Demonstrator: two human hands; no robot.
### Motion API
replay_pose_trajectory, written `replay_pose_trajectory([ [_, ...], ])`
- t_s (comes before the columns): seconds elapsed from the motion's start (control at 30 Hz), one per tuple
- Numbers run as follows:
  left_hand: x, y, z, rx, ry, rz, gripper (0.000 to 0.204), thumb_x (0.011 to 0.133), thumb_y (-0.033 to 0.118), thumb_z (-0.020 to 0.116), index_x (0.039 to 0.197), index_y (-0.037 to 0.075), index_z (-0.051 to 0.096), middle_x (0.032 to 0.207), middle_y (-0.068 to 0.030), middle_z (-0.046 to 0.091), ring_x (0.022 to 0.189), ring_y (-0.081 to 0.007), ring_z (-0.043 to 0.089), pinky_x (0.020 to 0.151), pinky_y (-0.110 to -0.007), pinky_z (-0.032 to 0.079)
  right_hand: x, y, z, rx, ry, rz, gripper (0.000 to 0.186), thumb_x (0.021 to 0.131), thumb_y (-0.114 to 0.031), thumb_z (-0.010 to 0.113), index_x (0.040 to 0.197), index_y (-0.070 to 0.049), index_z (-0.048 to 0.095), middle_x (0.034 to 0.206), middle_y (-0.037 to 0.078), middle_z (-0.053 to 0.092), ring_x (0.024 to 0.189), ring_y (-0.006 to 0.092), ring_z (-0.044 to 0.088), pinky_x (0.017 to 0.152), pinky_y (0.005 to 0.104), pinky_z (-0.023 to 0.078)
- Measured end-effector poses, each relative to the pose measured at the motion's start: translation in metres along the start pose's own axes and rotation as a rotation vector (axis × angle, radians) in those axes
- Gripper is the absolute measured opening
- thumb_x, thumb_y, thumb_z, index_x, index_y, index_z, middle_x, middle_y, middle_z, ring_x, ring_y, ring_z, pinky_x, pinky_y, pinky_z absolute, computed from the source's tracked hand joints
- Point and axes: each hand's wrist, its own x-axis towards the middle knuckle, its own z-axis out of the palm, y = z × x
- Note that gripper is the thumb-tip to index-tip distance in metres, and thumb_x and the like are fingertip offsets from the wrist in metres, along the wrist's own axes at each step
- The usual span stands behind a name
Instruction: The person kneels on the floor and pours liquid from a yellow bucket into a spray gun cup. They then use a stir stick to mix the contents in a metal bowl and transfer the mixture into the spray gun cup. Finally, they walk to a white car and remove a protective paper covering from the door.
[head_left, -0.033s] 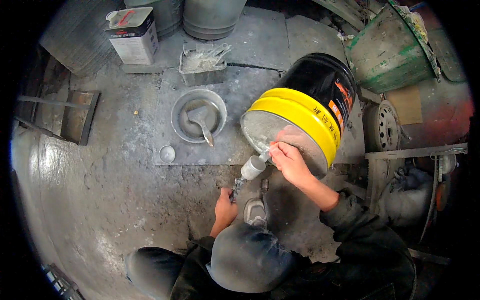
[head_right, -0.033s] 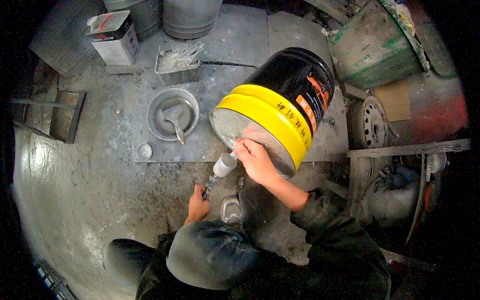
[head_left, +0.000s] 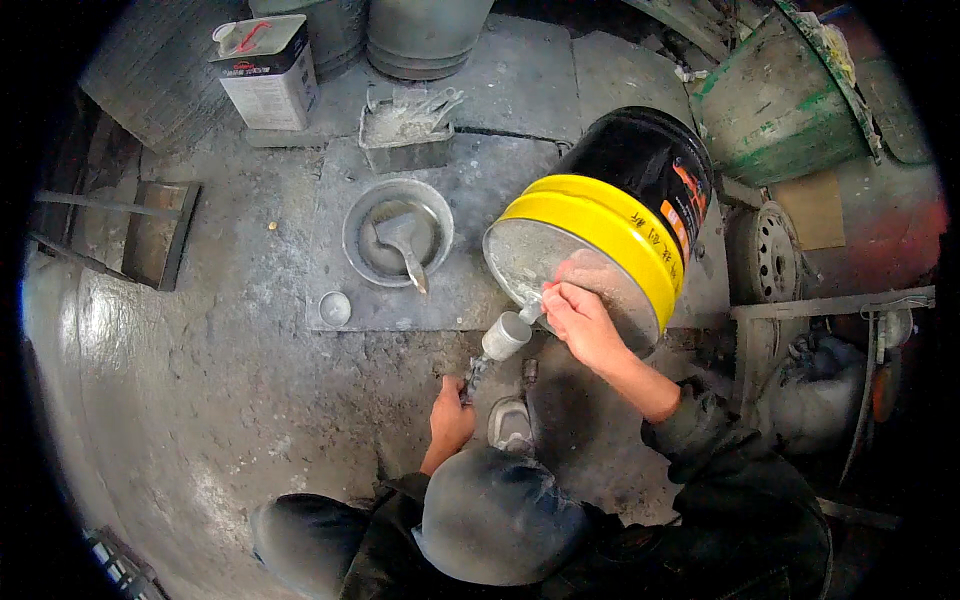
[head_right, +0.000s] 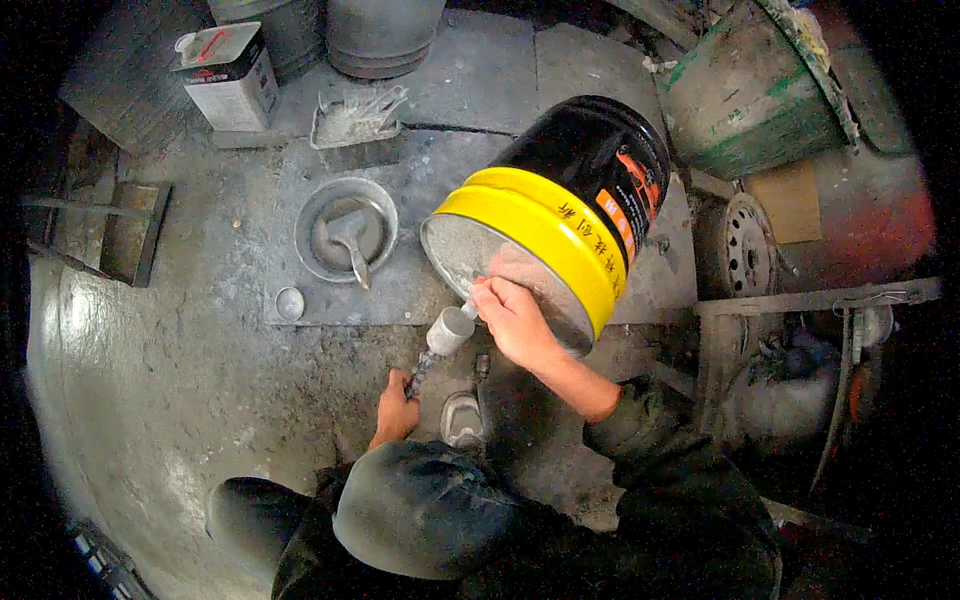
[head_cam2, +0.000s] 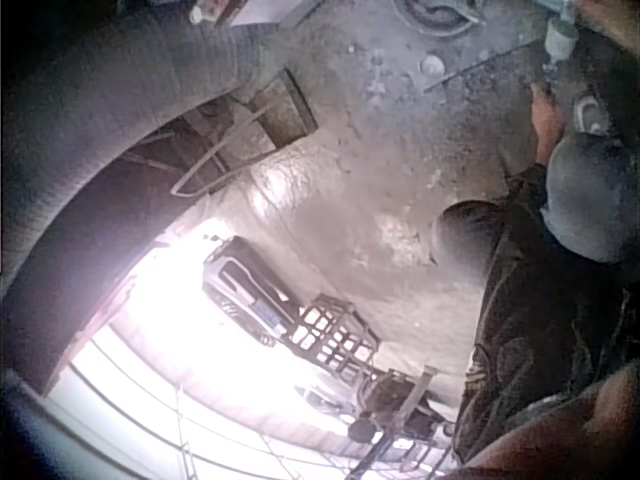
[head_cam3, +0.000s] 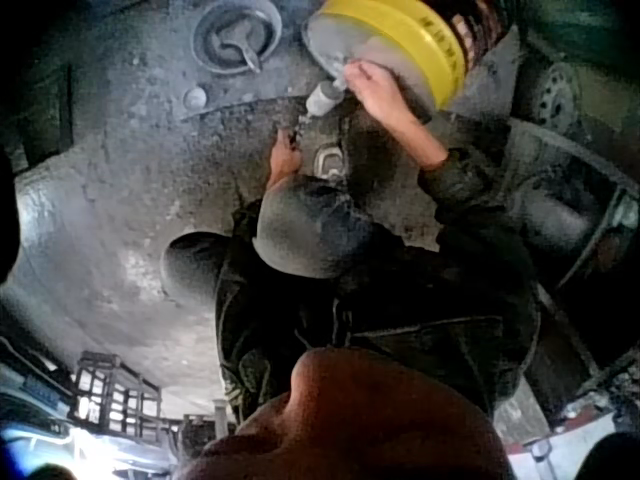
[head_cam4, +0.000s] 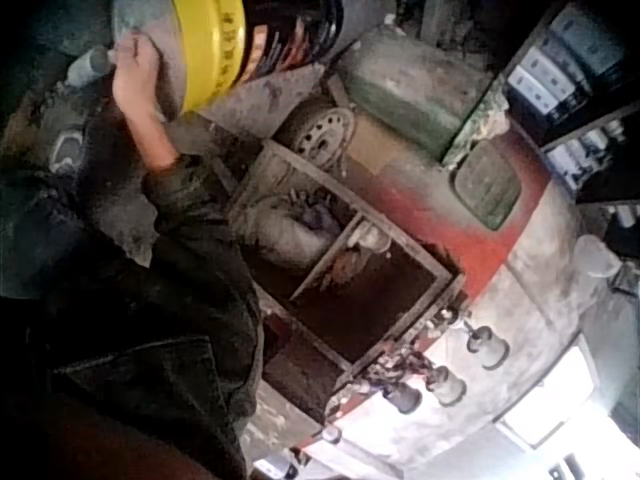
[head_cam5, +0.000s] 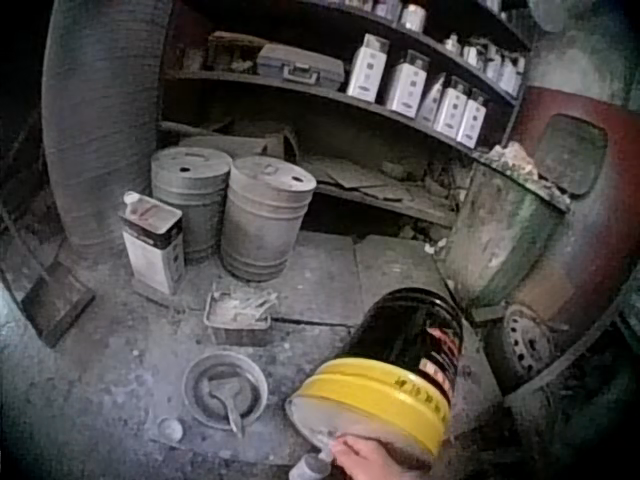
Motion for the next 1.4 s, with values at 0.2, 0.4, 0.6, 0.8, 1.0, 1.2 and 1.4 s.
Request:
replay_pose_trajectory([
  [0.2,0.007,0.003,0.003,-0.067,-0.008,0.071,0.028,0.077,-0.001,0.056,0.102,0.006,0.046,0.09,-0.0182,0.06,0.086,-0.0393,0.06,0.076,-0.042,0.047,-0.01,-0.063,-0.032,0.19,0.008,0.11,0.024,0.099,-0.029,0.05,0.086,-0.009,0.055,0.065,-0.007,0.04,0.053,0.0015,0.033,0.046,0.0174,0.026],
  [0.4,0.021,0.039,-0.031,-0.135,0.001,0.193,0.026,0.078,0.002,0.058,0.102,0.007,0.047,0.086,-0.0208,0.062,0.086,-0.0433,0.06,0.072,-0.044,0.047,0.009,-0.132,-0.098,0.107,0.134,-0.025,0.023,0.097,-0.029,0.053,0.092,-0.008,0.059,0.063,-0.008,0.042,0.047,0.0013,0.031,0.04,0.0181,0.022],
  [0.6,0.029,0.101,-0.106,-0.131,0.083,0.329,0.024,0.079,0.0,0.06,0.098,0.005,0.046,0.076,-0.0184,0.054,0.069,-0.0345,0.051,0.069,-0.038,0.045,0.038,-0.193,-0.167,-0.423,0.449,-0.223,0.028,0.094,-0.03,0.055,0.099,-0.006,0.069,0.065,-0.006,0.046,0.048,0.0019,0.035,0.043,0.0186,0.028],
  [0.8,0.005,0.148,-0.21,-0.234,0.161,0.292,0.026,0.077,-0.009,0.053,0.097,0.005,0.046,0.08,-0.0034,0.05,0.077,-0.012,0.048,0.07,-0.027,0.043,0.121,-0.195,-0.272,-0.698,0.527,-0.293,0.037,0.092,-0.036,0.057,0.105,-0.003,0.069,0.078,-0.003,0.057,0.066,0.0064,0.048,0.061,0.0216,0.041],
  [1.0,-0.015,0.131,-0.265,-0.312,0.329,0.234,0.029,0.072,-0.013,0.046,0.096,0.004,0.048,0.08,0.0,0.05,0.07,-0.0091,0.043,0.059,-0.023,0.036,0.18,-0.196,-0.375,-0.757,0.477,-0.442,0.037,0.092,-0.036,0.054,0.113,-0.009,0.067,0.089,0.001,0.065,0.082,0.0112,0.057,0.065,0.0285,0.047],
  [1.2,-0.048,0.116,-0.295,-0.487,0.483,0.072,0.026,0.071,-0.012,0.046,0.09,0.006,0.049,0.076,0.0014,0.049,0.064,-0.0071,0.044,0.055,-0.022,0.035,0.183,-0.216,-0.216,-0.935,0.768,-0.472,0.028,0.091,-0.024,0.056,0.111,-0.006,0.065,0.104,0.012,0.066,0.097,0.0214,0.061,0.089,0.0301,0.045],
  [1.4,-0.046,0.111,-0.304,-0.532,0.551,0.074,0.023,0.072,-0.011,0.046,0.086,0.007,0.047,0.073,0.0019,0.048,0.063,-0.0064,0.043,0.056,-0.022,0.034,0.072,-0.139,0.106,-0.677,0.088,-0.941,0.028,0.079,-0.009,0.066,0.106,-0.007,0.06,0.108,0.012,0.059,0.104,0.0302,0.058,0.09,0.0378,0.046],
])
